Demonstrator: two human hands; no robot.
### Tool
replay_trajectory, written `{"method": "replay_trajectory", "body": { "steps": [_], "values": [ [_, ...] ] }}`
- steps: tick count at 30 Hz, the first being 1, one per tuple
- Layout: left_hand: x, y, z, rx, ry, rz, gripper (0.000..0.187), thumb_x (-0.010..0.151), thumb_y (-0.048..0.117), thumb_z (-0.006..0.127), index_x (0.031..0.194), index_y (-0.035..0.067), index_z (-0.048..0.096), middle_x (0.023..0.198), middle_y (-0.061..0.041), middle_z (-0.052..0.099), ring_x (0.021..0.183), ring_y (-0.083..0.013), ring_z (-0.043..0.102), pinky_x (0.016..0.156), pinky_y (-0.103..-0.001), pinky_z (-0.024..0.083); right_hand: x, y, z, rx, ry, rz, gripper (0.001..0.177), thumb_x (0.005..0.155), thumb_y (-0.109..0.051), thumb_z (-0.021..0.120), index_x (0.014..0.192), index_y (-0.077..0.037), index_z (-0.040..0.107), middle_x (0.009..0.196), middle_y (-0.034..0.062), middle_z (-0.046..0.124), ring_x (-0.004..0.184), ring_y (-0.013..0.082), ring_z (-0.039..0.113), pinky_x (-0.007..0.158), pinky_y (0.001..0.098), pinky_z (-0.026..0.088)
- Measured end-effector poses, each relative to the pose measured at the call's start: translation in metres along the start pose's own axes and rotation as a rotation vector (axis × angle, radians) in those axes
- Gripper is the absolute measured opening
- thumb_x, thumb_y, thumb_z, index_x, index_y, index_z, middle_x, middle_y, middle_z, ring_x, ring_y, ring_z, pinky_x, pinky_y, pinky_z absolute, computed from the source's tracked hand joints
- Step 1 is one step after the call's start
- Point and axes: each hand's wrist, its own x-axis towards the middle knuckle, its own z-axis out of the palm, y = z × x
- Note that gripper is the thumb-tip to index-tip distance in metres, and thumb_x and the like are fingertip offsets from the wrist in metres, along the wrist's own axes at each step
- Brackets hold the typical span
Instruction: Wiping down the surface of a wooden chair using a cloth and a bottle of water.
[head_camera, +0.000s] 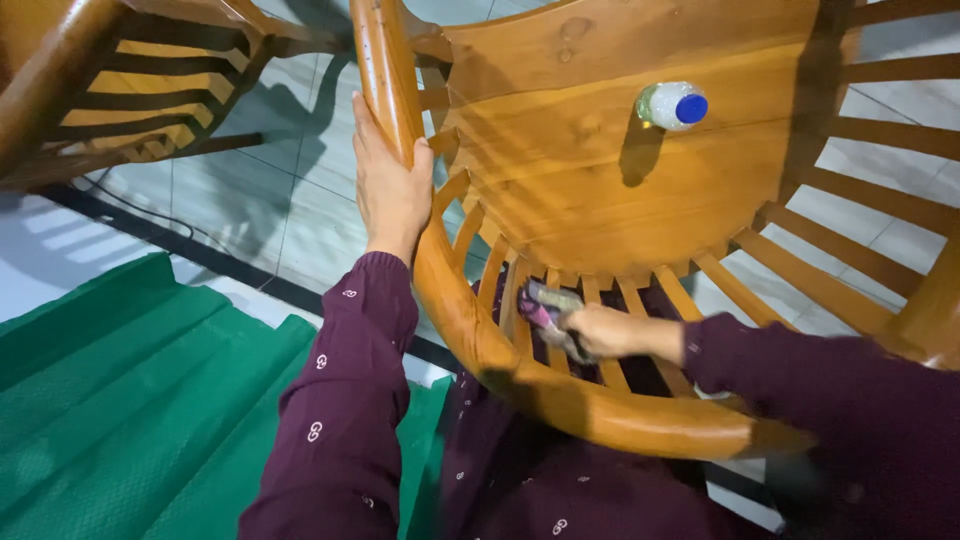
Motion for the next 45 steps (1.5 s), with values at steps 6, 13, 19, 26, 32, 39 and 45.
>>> {"method": "replay_trajectory", "body": {
  "steps": [6,13,19,26,32,39,45],
  "values": [
    [0.000,0.004,-0.002,-0.008,-0.009,-0.025,0.090,0.094,0.024,0.069,0.164,0.011,0.013,0.148,-0.025,0.049,0.124,-0.0446,0.059,0.101,-0.049,0.050,0.155,0.168,0.072,-0.287,0.088,0.141,0.040,0.081,-0.006,0.065,0.121,-0.007,0.064,0.083,0.0145,0.067,0.076,0.0329,0.068,0.064,0.0410,0.058],
    [0.002,0.010,-0.003,0.020,-0.024,-0.063,0.091,0.093,0.025,0.069,0.163,0.011,0.013,0.144,-0.024,0.052,0.120,-0.0450,0.061,0.098,-0.051,0.051,0.174,0.190,0.060,-0.424,0.176,0.117,0.022,0.081,-0.014,0.070,0.100,-0.004,0.074,0.098,0.0212,0.073,0.096,0.0405,0.069,0.083,0.0487,0.055],
    [0.001,0.002,0.001,0.014,0.006,-0.018,0.091,0.093,0.026,0.070,0.162,0.010,0.015,0.141,-0.025,0.054,0.119,-0.0450,0.061,0.098,-0.051,0.051,0.054,0.042,0.009,0.348,0.001,0.424,0.053,0.092,0.002,0.053,0.137,-0.024,0.042,0.089,0.0140,0.067,0.074,0.0300,0.065,0.063,0.0406,0.058],
    [0.002,0.002,0.001,0.043,0.005,-0.047,0.090,0.093,0.026,0.071,0.163,0.010,0.016,0.138,-0.025,0.055,0.119,-0.0440,0.061,0.099,-0.050,0.050,-0.059,-0.032,-0.040,0.105,-0.128,-0.168,0.015,0.086,0.004,0.062,0.099,0.000,0.068,0.084,0.0149,0.069,0.071,0.0256,0.069,0.063,0.0397,0.054],
    [0.001,0.008,-0.002,0.025,-0.001,-0.042,0.090,0.093,0.025,0.070,0.162,0.009,0.015,0.141,-0.025,0.054,0.120,-0.0436,0.061,0.100,-0.050,0.050,-0.111,-0.062,-0.069,0.089,-0.242,0.067,0.034,0.081,0.008,0.054,0.109,-0.005,0.069,0.094,0.0143,0.073,0.078,0.0257,0.072,0.066,0.0428,0.059],
    [0.001,0.002,0.002,0.031,0.025,-0.012,0.089,0.094,0.023,0.071,0.162,0.009,0.016,0.148,-0.026,0.050,0.124,-0.0446,0.058,0.101,-0.050,0.049,-0.041,0.022,-0.006,-0.072,-0.253,0.009,0.019,0.092,-0.012,0.066,0.109,-0.008,0.073,0.092,0.0129,0.075,0.080,0.0226,0.072,0.072,0.0400,0.058],
    [-0.001,0.009,-0.004,0.005,-0.012,-0.055,0.090,0.093,0.023,0.070,0.163,0.010,0.015,0.145,-0.024,0.052,0.126,-0.0433,0.058,0.103,-0.049,0.049,0.093,0.179,0.047,-0.318,-0.150,0.274,0.021,0.093,-0.014,0.057,0.103,-0.006,0.074,0.102,0.0164,0.074,0.092,0.0308,0.071,0.084,0.0384,0.055]
  ]
}}
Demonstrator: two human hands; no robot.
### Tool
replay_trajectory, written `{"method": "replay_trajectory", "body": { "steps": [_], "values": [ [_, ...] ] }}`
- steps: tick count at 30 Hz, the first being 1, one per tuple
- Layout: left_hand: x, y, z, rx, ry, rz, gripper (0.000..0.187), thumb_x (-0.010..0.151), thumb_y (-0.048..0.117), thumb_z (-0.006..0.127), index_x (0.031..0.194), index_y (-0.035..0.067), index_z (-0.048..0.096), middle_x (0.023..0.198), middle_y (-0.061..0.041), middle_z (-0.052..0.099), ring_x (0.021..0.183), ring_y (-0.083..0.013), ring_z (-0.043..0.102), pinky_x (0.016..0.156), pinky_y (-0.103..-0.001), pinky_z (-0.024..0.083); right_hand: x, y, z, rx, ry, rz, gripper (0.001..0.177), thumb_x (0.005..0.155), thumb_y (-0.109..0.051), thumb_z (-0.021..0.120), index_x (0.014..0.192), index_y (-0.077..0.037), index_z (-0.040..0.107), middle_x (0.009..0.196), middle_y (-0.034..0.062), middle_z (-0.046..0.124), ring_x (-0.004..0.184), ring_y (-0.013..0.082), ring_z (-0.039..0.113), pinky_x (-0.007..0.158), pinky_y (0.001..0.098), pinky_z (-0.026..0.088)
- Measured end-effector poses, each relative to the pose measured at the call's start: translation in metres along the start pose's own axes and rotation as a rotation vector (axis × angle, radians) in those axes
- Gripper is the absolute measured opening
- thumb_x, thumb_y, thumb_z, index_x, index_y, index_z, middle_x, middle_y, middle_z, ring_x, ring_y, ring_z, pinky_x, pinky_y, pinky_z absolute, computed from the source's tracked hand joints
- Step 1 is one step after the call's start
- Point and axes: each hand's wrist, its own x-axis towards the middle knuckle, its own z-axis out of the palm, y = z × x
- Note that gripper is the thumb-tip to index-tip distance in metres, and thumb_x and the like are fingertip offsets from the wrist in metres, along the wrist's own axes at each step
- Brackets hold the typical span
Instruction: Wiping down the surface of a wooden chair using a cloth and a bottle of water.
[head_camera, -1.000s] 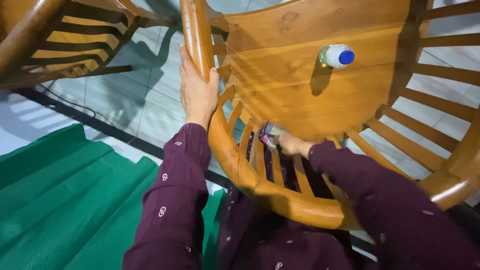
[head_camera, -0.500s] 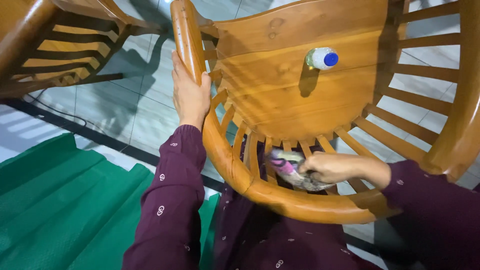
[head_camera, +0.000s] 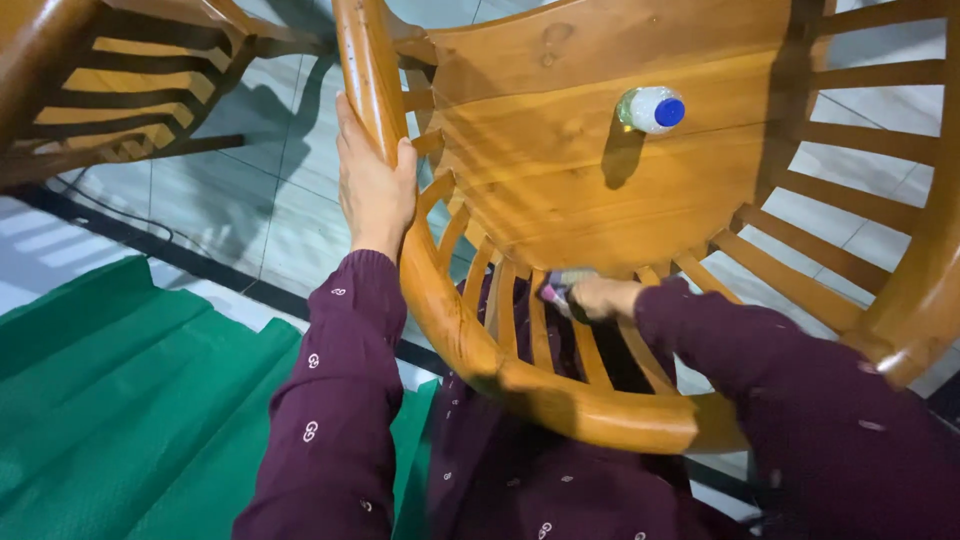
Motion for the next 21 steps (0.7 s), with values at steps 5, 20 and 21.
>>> {"method": "replay_trajectory", "body": {
  "steps": [5,20,21],
  "values": [
    [0.002,-0.012,0.007,0.022,0.026,0.046,0.089,0.094,0.023,0.070,0.163,0.009,0.015,0.148,-0.026,0.050,0.126,-0.0446,0.058,0.103,-0.050,0.049,0.036,0.027,0.000,-0.143,0.159,-0.054,0.025,0.086,-0.013,0.064,0.107,-0.003,0.071,0.109,0.0214,0.071,0.103,0.0387,0.066,0.091,0.0445,0.053],
    [0.004,-0.015,0.011,0.021,0.052,0.068,0.096,0.099,0.031,0.074,0.166,0.014,0.007,0.150,-0.023,0.047,0.130,-0.0418,0.057,0.105,-0.048,0.050,-0.182,-0.069,-0.066,0.142,0.011,-0.324,0.046,0.075,-0.001,0.065,0.121,-0.001,0.065,0.106,0.0244,0.070,0.100,0.0366,0.070,0.087,0.0442,0.055],
    [0.002,-0.017,0.011,0.000,0.080,0.105,0.099,0.101,0.032,0.075,0.167,0.015,0.004,0.155,-0.023,0.043,0.135,-0.0422,0.054,0.107,-0.048,0.049,-0.201,-0.077,-0.075,0.146,-0.020,-0.332,0.040,0.077,-0.003,0.066,0.118,-0.001,0.065,0.105,0.0230,0.071,0.098,0.0353,0.070,0.086,0.0442,0.054]
  ]
}}
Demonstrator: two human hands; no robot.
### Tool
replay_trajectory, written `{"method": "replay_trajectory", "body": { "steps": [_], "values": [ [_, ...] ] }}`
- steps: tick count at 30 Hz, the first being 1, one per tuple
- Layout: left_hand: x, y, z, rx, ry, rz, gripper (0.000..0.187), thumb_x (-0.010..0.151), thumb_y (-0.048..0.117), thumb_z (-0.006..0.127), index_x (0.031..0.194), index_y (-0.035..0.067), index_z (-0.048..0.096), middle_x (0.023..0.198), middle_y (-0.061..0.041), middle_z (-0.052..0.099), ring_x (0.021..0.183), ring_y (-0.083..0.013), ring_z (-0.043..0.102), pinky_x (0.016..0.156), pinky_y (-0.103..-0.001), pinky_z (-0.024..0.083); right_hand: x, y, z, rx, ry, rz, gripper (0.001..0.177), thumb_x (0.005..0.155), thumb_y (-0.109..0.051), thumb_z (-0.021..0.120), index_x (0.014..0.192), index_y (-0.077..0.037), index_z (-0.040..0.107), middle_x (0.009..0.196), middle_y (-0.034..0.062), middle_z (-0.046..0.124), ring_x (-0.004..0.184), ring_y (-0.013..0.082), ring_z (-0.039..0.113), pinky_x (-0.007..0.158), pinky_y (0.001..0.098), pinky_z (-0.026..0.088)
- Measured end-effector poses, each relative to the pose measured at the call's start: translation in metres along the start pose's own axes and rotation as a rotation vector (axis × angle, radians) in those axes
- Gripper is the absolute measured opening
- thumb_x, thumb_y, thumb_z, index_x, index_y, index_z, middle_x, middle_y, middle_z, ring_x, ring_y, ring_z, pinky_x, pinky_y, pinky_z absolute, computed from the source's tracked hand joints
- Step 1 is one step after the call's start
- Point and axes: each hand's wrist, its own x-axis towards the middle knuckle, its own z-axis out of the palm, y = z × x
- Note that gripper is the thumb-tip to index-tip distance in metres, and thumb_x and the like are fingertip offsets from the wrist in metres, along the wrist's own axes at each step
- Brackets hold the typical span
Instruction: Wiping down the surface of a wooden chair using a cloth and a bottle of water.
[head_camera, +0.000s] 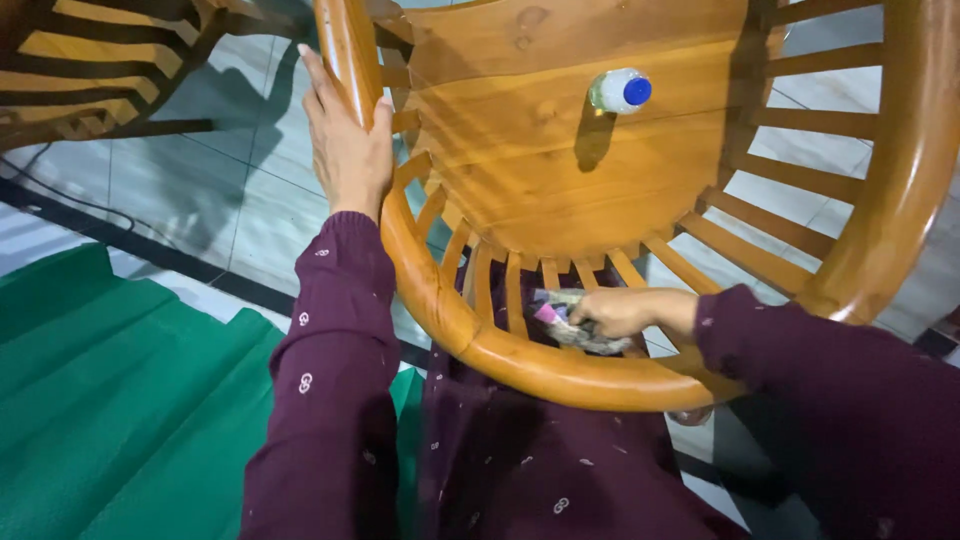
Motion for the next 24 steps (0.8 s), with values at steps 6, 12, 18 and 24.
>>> {"method": "replay_trajectory", "body": {
  "steps": [6,12,18,24],
  "values": [
    [-0.011,-0.009,0.001,-0.046,0.192,0.139,0.115,0.100,0.029,0.088,0.169,0.020,-0.004,0.170,-0.024,0.021,0.157,-0.0434,0.031,0.127,-0.053,0.035,-0.095,-0.097,-0.063,0.019,-0.066,0.222,0.036,0.085,-0.003,0.063,0.120,-0.006,0.068,0.103,0.0223,0.075,0.095,0.0327,0.074,0.084,0.0436,0.056],
    [-0.077,0.019,-0.040,-0.110,0.045,0.059,0.117,0.094,0.018,0.087,0.169,0.008,-0.003,0.173,-0.027,0.012,0.162,-0.0466,0.017,0.134,-0.051,0.022,-0.056,0.022,0.023,-0.004,-0.089,0.232,0.045,0.083,0.002,0.062,0.126,-0.006,0.066,0.117,0.0217,0.069,0.105,0.0327,0.070,0.089,0.0455,0.053],
    [-0.151,0.000,-0.023,-0.185,-0.055,-0.188,0.117,0.088,0.021,0.086,0.163,-0.001,-0.001,0.168,-0.031,0.012,0.156,-0.0474,0.021,0.127,-0.048,0.025,0.017,0.057,0.014,-0.267,-0.246,0.165,0.044,0.084,-0.010,0.074,0.127,-0.009,0.067,0.115,0.0179,0.072,0.106,0.0317,0.069,0.092,0.0431,0.055],
    [-0.152,0.038,-0.022,-0.088,0.054,-0.181,0.113,0.086,0.018,0.084,0.165,0.004,0.005,0.163,-0.028,0.026,0.150,-0.0453,0.035,0.121,-0.049,0.035,0.094,0.151,0.026,-0.011,-0.202,0.432,0.042,0.083,-0.019,0.073,0.124,-0.015,0.070,0.112,0.0085,0.075,0.100,0.0290,0.074,0.088,0.0414,0.060]
  ]
}}
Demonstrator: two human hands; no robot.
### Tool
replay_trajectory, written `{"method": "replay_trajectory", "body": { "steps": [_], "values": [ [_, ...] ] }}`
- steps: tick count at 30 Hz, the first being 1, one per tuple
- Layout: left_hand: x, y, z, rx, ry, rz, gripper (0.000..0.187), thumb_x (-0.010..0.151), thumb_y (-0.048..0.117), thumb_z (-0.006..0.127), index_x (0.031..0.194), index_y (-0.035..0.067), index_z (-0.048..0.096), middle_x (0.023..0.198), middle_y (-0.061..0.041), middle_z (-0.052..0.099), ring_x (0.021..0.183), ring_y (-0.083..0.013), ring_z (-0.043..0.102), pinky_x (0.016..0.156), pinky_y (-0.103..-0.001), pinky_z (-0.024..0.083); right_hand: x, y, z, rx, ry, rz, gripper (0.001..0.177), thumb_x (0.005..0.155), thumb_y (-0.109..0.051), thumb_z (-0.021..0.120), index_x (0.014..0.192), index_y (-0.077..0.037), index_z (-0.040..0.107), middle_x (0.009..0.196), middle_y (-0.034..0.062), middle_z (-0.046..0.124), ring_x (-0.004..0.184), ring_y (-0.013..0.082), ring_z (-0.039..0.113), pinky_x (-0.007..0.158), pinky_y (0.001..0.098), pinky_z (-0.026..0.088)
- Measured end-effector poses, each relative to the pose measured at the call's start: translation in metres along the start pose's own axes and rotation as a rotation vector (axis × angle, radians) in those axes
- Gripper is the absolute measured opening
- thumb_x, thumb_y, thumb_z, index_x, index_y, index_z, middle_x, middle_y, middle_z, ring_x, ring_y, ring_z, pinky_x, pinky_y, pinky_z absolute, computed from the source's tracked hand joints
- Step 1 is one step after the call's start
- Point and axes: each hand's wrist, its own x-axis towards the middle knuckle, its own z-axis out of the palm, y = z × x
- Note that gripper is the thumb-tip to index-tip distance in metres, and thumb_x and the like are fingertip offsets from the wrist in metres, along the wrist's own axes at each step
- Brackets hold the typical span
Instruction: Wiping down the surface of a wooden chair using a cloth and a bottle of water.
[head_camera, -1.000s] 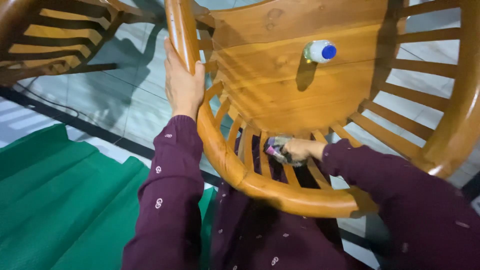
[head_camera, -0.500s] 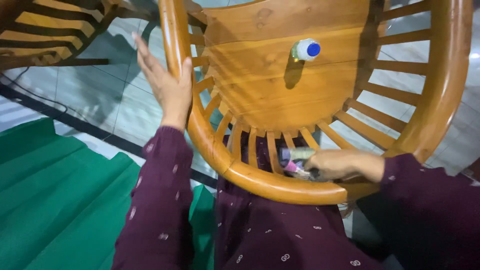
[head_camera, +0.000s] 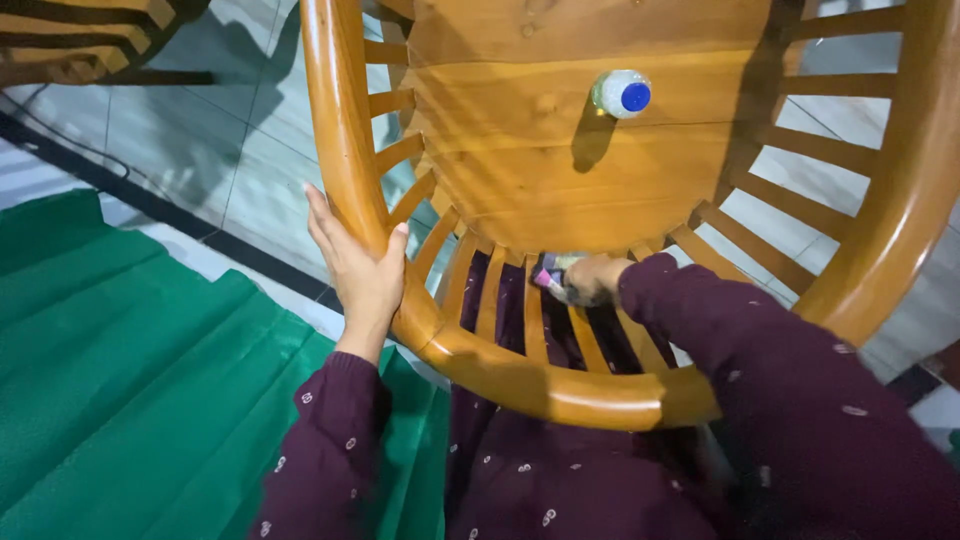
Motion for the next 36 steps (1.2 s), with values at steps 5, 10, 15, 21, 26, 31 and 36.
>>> {"method": "replay_trajectory", "body": {
  "steps": [5,10,15,21,26,31,36],
  "values": [
    [0.000,0.007,-0.003,0.027,-0.012,-0.022,0.111,0.087,0.014,0.081,0.167,0.007,0.006,0.162,-0.026,0.032,0.149,-0.0446,0.039,0.122,-0.048,0.037,0.030,0.017,0.000,-0.157,0.232,-0.102,0.035,0.078,-0.019,0.078,0.111,-0.009,0.075,0.108,0.0165,0.075,0.102,0.0334,0.072,0.090,0.0426,0.056],
    [-0.002,0.006,-0.001,0.081,0.033,0.024,0.109,0.088,0.010,0.080,0.169,0.010,0.007,0.162,-0.026,0.034,0.149,-0.0447,0.041,0.123,-0.049,0.038,0.058,0.030,0.007,-0.325,0.311,-0.117,0.032,0.075,-0.018,0.079,0.104,-0.007,0.076,0.105,0.0183,0.075,0.102,0.0357,0.071,0.088,0.0448,0.057],
    [-0.003,0.005,0.002,0.022,0.038,-0.014,0.110,0.086,0.011,0.079,0.167,0.010,0.005,0.159,-0.028,0.035,0.146,-0.0448,0.043,0.118,-0.048,0.041,0.044,0.031,0.027,-0.242,0.186,-0.135,0.026,0.083,-0.026,0.068,0.100,-0.008,0.078,0.100,0.0170,0.077,0.096,0.0326,0.074,0.083,0.0432,0.059],
    [-0.001,0.008,0.004,0.044,0.065,-0.041,0.119,0.082,0.016,0.086,0.166,0.013,0.002,0.158,-0.027,0.034,0.143,-0.0456,0.043,0.116,-0.049,0.041,-0.073,-0.011,0.016,-0.286,0.159,-0.390,0.048,0.072,-0.006,0.068,0.120,-0.008,0.070,0.100,0.0217,0.071,0.093,0.0380,0.068,0.081,0.0470,0.054],
    [-0.001,0.004,0.007,0.042,0.060,-0.050,0.120,0.083,0.019,0.088,0.165,0.014,0.001,0.158,-0.026,0.034,0.142,-0.0449,0.043,0.113,-0.049,0.042,-0.190,-0.050,-0.018,-0.251,0.021,-0.401,0.034,0.081,-0.005,0.062,0.115,-0.002,0.068,0.098,0.0192,0.074,0.089,0.0325,0.071,0.080,0.0445,0.056],
    [0.000,-0.003,0.011,0.037,0.040,-0.061,0.118,0.086,0.020,0.086,0.165,0.016,-0.001,0.158,-0.026,0.034,0.139,-0.0433,0.046,0.110,-0.049,0.044,-0.282,-0.059,-0.042,-0.114,0.218,-0.637,0.034,0.084,-0.004,0.068,0.118,0.002,0.068,0.107,0.0202,0.070,0.098,0.0329,0.066,0.079,0.0466,0.052],
    [0.002,-0.008,0.013,0.054,0.057,-0.036,0.116,0.086,0.020,0.085,0.166,0.017,0.000,0.157,-0.025,0.037,0.136,-0.0431,0.050,0.109,-0.049,0.046,-0.312,-0.073,-0.027,-0.280,0.055,-0.190,0.036,0.078,0.000,0.059,0.112,-0.004,0.071,0.095,0.0139,0.075,0.086,0.0265,0.071,0.080,0.0418,0.056]
  ]
}}
